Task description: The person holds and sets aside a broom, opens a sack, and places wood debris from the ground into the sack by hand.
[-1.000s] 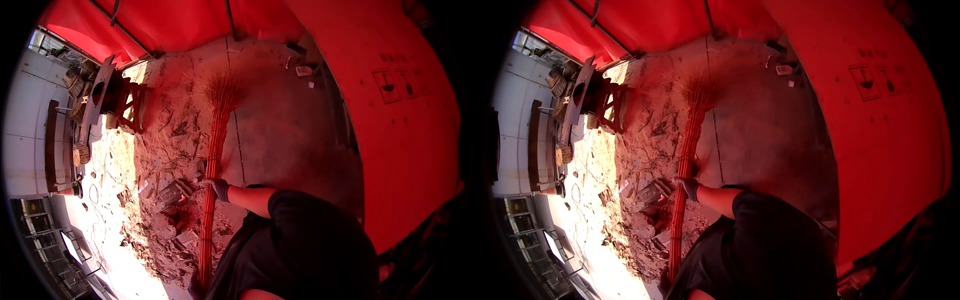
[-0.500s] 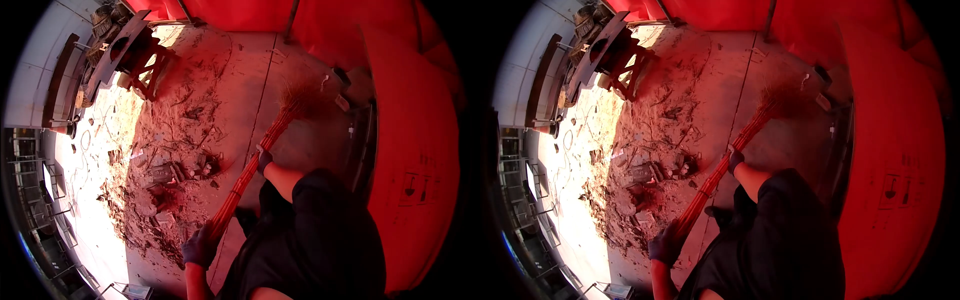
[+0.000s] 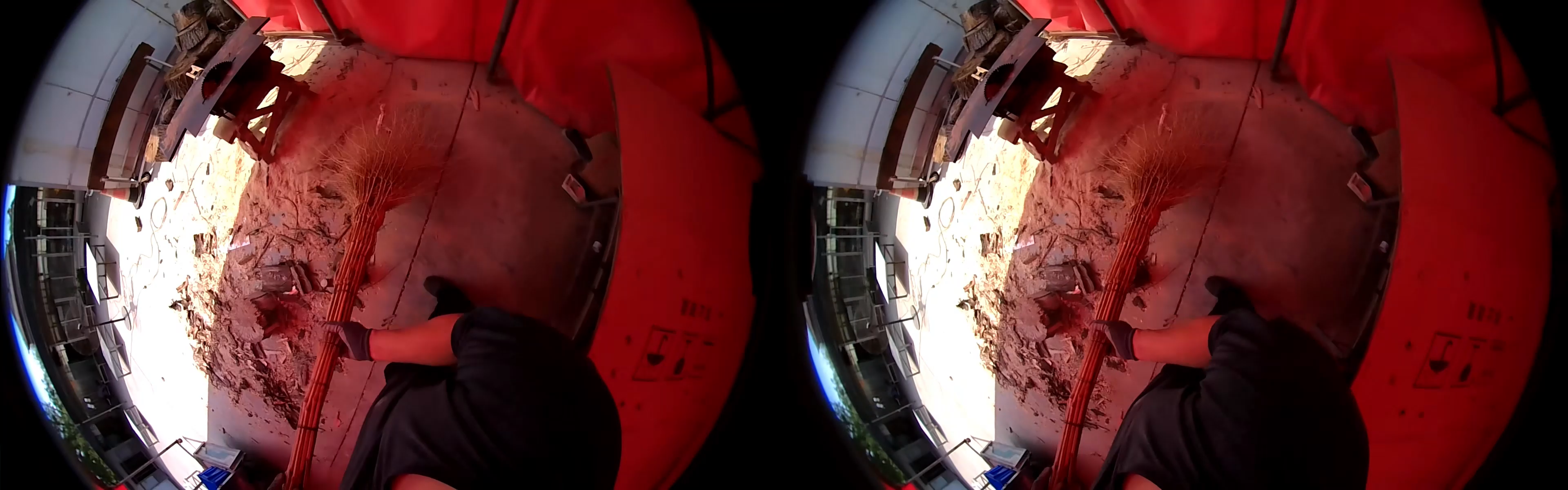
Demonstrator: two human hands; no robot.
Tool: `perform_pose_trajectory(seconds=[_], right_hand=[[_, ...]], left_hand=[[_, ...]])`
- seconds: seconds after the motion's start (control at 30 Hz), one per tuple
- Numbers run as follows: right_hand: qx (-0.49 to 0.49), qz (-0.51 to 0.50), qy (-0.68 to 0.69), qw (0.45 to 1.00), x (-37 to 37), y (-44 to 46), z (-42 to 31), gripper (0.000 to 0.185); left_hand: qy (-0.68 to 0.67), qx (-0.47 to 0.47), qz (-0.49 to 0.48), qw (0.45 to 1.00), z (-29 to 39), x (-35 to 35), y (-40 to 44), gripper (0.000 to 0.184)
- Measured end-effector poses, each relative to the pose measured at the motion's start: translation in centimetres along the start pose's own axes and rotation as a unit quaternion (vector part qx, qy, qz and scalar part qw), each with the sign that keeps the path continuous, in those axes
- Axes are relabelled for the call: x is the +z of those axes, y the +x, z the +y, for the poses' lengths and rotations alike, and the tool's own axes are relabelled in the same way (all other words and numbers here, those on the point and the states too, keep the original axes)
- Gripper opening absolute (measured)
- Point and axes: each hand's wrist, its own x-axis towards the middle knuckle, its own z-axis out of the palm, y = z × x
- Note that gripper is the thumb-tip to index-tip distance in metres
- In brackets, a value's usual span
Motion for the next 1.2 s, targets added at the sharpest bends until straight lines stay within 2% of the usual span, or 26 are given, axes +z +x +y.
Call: perform_pose_trajectory(seconds=[0.03,0.1,0.17,0.2,0.3,0.33,0.37,0.4,0.43,0.5,0.57,0.6,0.63,0.67,0.7,0.73,0.77,0.8,0.83,0.87,0.9,0.97,1.0,1.07,1.1,1.2], right_hand=[[0.041,-0.048,0.050,0.997,-0.9,-1.4,-0.2,0.012],[0.012,-0.042,0.075,0.996,-3.5,-3.9,-2.8,0.006],[-0.081,-0.030,0.127,0.988,-7.7,-4.2,-6.0,0.013],[-0.124,-0.019,0.150,0.981,-10.0,-3.9,-8.2,0.017],[-0.243,0.055,0.253,0.935,-19.7,-2.9,-19.1,0.031],[-0.272,0.083,0.276,0.918,-22.8,-2.9,-23.0,0.036],[-0.283,0.119,0.272,0.912,-25.6,-3.3,-26.5,0.041],[-0.281,0.156,0.213,0.923,-28.1,-3.8,-29.2,0.039],[-0.278,0.189,0.152,0.929,-29.2,-3.7,-31.1,0.037],[-0.318,0.199,0.123,0.919,-25.3,-4.3,-31.8,0.025],[-0.336,0.203,0.138,0.909,-23.4,-0.4,-32.3,0.023],[-0.330,0.231,0.149,0.903,-22.6,1.8,-32.0,0.022],[-0.275,0.211,0.082,0.934,-20.5,2.4,-30.3,0.022],[-0.253,0.204,0.088,0.941,-20.2,5.8,-29.5,0.028],[-0.275,0.265,0.046,0.923,-19.8,9.7,-27.9,0.027],[-0.232,0.303,-0.001,0.924,-19.8,13.2,-26.1,0.030],[-0.216,0.337,-0.060,0.915,-15.7,12.6,-23.2,0.040],[-0.203,0.314,-0.136,0.918,-14.9,14.5,-20.6,0.051],[-0.170,0.314,-0.106,0.928,-9.7,12.0,-17.6,0.053],[-0.147,0.324,-0.204,0.912,-9.5,16.0,-15.1,0.052],[-0.117,0.332,-0.300,0.887,-10.6,19.8,-12.4,0.051],[-0.154,0.160,-0.248,0.943,-7.4,18.5,-8.3,0.040],[-0.145,0.158,-0.258,0.942,-6.4,16.9,-6.4,0.040],[-0.145,0.153,-0.162,0.964,-1.8,12.5,-2.9,0.021],[-0.139,0.149,-0.173,0.964,-0.8,10.8,-1.0,0.021],[-0.017,0.027,-0.100,0.995,-0.3,5.0,4.3,0.010]], left_hand=[[-0.051,-0.052,0.006,0.997,-0.3,0.0,-0.1,0.044],[0.165,0.118,-0.024,0.979,7.0,3.2,4.2,0.041],[0.048,0.051,-0.063,0.996,5.1,5.7,6.6,0.050],[-0.010,0.058,-0.061,0.996,4.5,8.6,8.8,0.051],[0.153,0.162,-0.117,0.968,14.8,17.5,15.9,0.047],[0.164,0.230,-0.138,0.949,17.6,20.7,17.3,0.046],[0.172,0.297,-0.156,0.926,20.4,23.9,18.8,0.046],[0.165,0.316,-0.163,0.920,22.8,26.0,19.4,0.043],[0.158,0.337,-0.166,0.913,24.3,27.0,20.2,0.041],[0.192,0.294,-0.165,0.922,25.9,24.8,20.7,0.038],[0.144,0.290,-0.158,0.933,23.8,22.6,20.5,0.038],[0.151,0.257,-0.154,0.942,23.3,21.8,19.7,0.039],[0.160,0.222,-0.152,0.950,22.2,21.0,18.4,0.039],[0.148,0.194,-0.131,0.961,19.9,20.7,17.0,0.039],[0.136,0.165,-0.108,0.971,17.8,20.7,15.5,0.039],[0.078,0.032,-0.129,0.988,18.1,19.5,14.0,0.038],[0.019,-0.099,-0.146,0.984,18.5,18.3,12.5,0.037],[0.019,-0.101,-0.144,0.984,17.2,17.8,10.7,0.037],[-0.030,-0.127,-0.083,0.988,15.4,17.3,8.4,0.037],[-0.081,-0.153,-0.017,0.985,14.2,16.7,6.4,0.036],[-0.083,-0.161,-0.016,0.983,13.6,16.1,4.8,0.036],[-0.055,-0.111,0.032,0.992,12.2,14.6,2.3,0.036],[-0.084,-0.090,0.049,0.991,10.3,13.9,1.0,0.036],[-0.158,-0.128,0.079,0.976,9.7,10.2,-1.3,0.034],[-0.193,-0.133,0.090,0.968,8.6,8.5,-2.6,0.034],[-0.159,-0.072,0.140,0.975,-0.5,4.1,-7.6,0.040]])
